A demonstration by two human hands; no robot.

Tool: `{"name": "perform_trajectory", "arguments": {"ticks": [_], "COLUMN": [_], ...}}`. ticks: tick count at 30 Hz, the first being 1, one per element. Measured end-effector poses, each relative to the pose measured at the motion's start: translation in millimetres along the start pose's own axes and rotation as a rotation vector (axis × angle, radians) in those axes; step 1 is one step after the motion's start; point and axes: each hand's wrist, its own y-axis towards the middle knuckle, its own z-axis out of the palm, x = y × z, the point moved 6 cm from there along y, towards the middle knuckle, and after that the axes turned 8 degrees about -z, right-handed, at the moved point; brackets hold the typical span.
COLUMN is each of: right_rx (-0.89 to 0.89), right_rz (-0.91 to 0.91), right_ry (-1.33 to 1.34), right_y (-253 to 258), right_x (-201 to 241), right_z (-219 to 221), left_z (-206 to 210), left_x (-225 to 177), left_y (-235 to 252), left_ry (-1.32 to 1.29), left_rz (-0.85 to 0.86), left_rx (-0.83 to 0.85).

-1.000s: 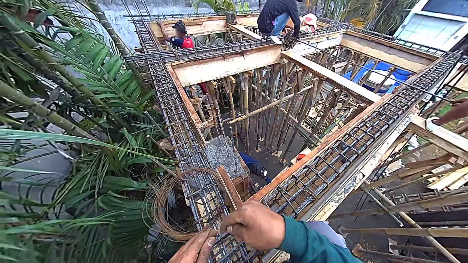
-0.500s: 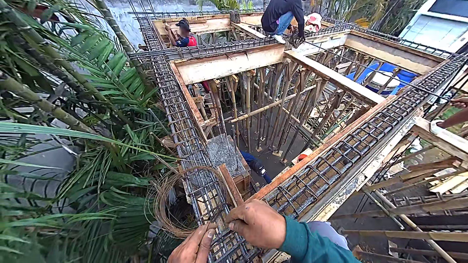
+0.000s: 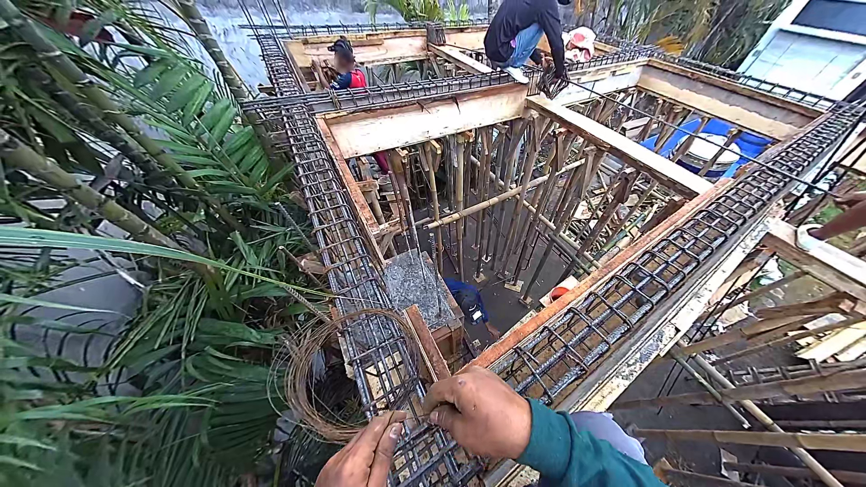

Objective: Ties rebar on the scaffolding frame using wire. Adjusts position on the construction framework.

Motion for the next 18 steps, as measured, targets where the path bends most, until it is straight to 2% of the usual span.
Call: {"name": "perform_trajectory", "arguments": {"ticks": [8, 13, 18], "right_rx": [0.057, -0.013, -0.111], "right_rz": [-0.025, 0.048, 0.035], "right_ry": [-0.003, 0.042, 0.097], "right_y": [0.5, 3.6, 3.8], "right_x": [6.3, 4.1, 7.0], "right_z": [8.8, 6.6, 3.5], "left_z": [9.8, 12.2, 5.5], "left_x": [-11.7, -11.2, -12.4], "left_y": [-7.4, -4.4, -4.6], "left_ry": [0.044, 0.017, -0.031], "left_rz": [0.127, 0.049, 0.015], "left_rx": [0.146, 0.019, -0.051]}}
